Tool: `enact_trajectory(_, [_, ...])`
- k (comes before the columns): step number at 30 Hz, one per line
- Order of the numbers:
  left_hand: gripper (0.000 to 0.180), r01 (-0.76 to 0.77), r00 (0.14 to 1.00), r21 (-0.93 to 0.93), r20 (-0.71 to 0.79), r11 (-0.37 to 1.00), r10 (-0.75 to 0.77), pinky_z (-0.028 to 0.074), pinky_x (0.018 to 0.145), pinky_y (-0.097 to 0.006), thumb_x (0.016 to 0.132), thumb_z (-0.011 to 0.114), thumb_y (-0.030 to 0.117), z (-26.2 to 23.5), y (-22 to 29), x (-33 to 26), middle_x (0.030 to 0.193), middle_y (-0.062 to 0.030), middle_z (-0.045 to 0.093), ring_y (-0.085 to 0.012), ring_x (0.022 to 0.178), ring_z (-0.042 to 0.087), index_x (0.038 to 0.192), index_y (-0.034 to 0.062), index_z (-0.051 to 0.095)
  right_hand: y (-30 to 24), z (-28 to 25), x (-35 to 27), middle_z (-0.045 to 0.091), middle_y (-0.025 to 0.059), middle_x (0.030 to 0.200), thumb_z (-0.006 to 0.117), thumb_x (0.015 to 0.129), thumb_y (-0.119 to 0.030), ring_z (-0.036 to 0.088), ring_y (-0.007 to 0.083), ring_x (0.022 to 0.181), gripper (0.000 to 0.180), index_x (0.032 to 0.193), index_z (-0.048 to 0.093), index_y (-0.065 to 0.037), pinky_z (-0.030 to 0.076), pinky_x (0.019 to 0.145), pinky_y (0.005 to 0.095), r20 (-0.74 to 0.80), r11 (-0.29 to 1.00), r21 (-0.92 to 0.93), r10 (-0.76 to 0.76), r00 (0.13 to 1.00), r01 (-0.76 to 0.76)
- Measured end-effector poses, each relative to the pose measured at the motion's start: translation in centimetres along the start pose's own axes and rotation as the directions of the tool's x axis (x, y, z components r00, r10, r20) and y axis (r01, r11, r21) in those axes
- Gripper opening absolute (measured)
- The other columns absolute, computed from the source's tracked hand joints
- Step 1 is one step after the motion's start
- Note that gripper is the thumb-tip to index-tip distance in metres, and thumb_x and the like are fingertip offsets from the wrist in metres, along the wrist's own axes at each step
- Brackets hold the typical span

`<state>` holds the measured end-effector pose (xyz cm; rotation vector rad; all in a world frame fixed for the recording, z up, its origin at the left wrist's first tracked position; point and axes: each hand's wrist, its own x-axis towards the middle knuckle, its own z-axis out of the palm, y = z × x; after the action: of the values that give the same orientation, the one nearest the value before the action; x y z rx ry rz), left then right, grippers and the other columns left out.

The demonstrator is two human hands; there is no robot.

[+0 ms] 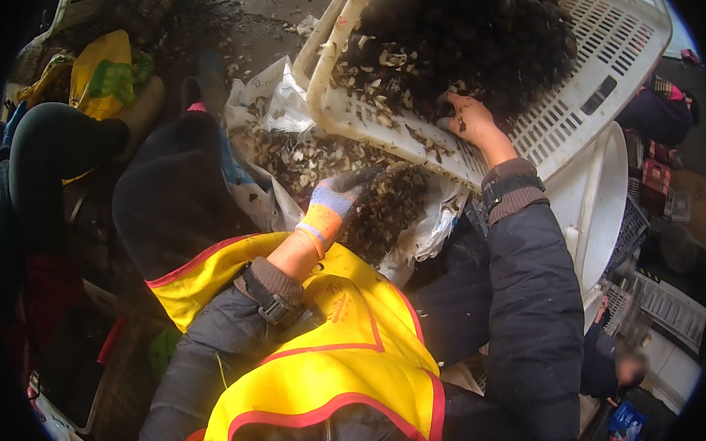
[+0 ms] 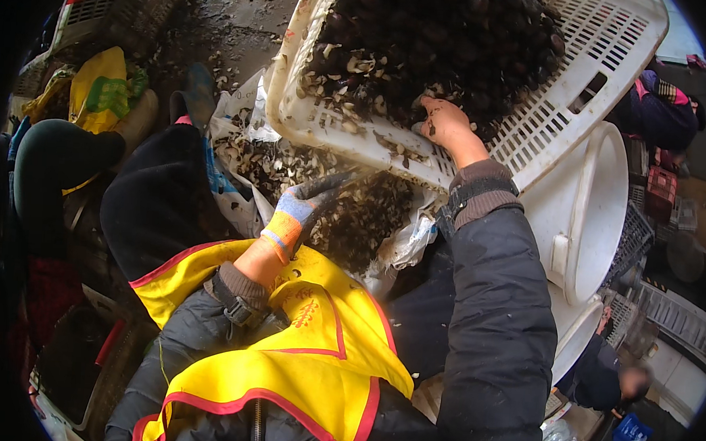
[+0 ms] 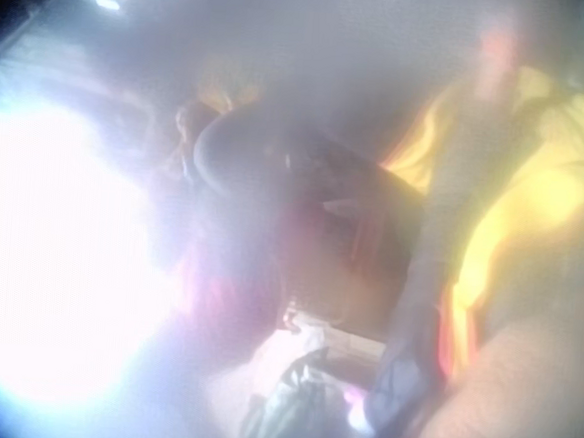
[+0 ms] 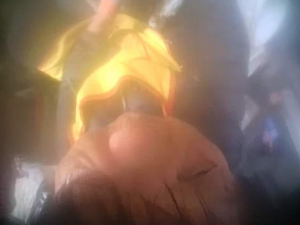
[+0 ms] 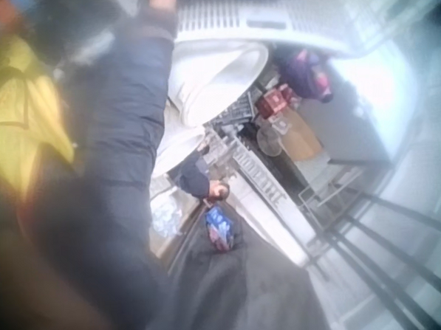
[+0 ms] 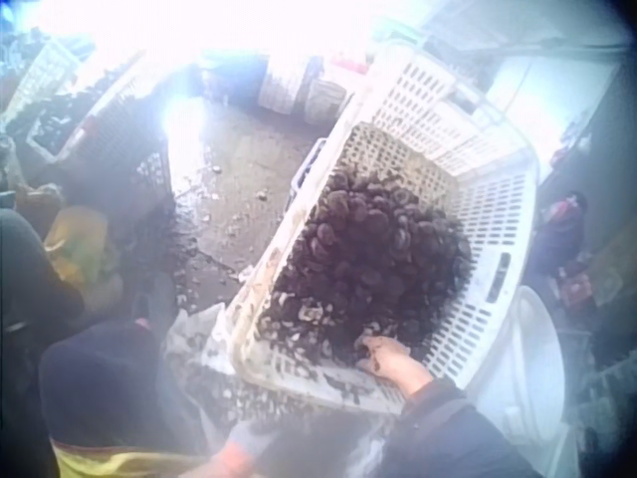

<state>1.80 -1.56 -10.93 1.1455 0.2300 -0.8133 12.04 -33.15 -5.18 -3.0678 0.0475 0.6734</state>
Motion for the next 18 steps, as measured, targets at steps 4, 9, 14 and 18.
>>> enact_trajectory(4, [0.032, 0.000, 0.998, -0.082, 0.059, 0.997, 0.005, 0.051, 0.075, -0.021, 0.093, 0.067, 0.007, 0.1, 1.1, -0.4, 0.109, -0.0039, 0.071, -0.0069, 0.085, 0.063, 0.125, 0.0025, 0.067, -0.7, -0.3, -2.1, 0.060, 0.0200, 0.132, 0.057, 0.079, -0.010, 0.060, 0.0359, 0.117, 0.057, 0.135, 0.055, -0.001, 0.050, 0.098, 0.0376, -0.049, 0.973, 0.227, 0.057, 0.997, -0.044])
enact_trajectory(9, [0.035, 0.186, 0.981, 0.071, 0.037, 0.980, -0.189, 0.049, 0.078, -0.023, 0.092, 0.062, 0.005, 0.3, 3.0, -1.7, 0.113, -0.0093, 0.070, -0.0119, 0.090, 0.063, 0.127, 0.0008, 0.065, -2.7, -3.0, -8.2, 0.070, 0.0049, 0.100, 0.061, 0.089, -0.010, 0.063, 0.0099, 0.080, 0.033, 0.121, 0.064, 0.000, 0.049, 0.066, 0.0220, 0.175, 0.236, 0.949, 0.163, 0.971, -0.210])
enact_trajectory(14, [0.034, -0.108, 0.956, 0.414, 0.292, 0.904, -0.020, 0.050, 0.078, -0.025, 0.092, 0.059, 0.006, 0.1, 4.3, -3.6, 0.112, -0.0125, 0.070, -0.0121, 0.092, 0.063, 0.124, -0.0005, 0.064, -6.0, -4.7, -14.3, 0.068, -0.0009, 0.087, 0.065, 0.093, -0.014, 0.053, 0.0014, 0.065, 0.034, 0.125, 0.062, -0.003, 0.038, 0.054, 0.0157, 0.056, -0.053, 0.997, 0.017, 0.998, -0.055])
enact_trajectory(18, [0.034, 0.148, 0.962, -0.125, 0.248, 0.981, -0.113, 0.048, 0.068, -0.023, 0.096, 0.059, 0.015, 1.0, 5.3, -5.1, 0.105, -0.0044, 0.069, -0.0096, 0.085, 0.061, 0.127, 0.0040, 0.064, -7.9, -5.5, -17.4, 0.068, 0.0022, 0.095, 0.075, 0.089, -0.017, 0.060, 0.0085, 0.082, 0.042, 0.125, 0.062, 0.000, 0.050, 0.077, 0.0244, 0.089, 0.377, 0.922, 0.021, 0.996, -0.091])
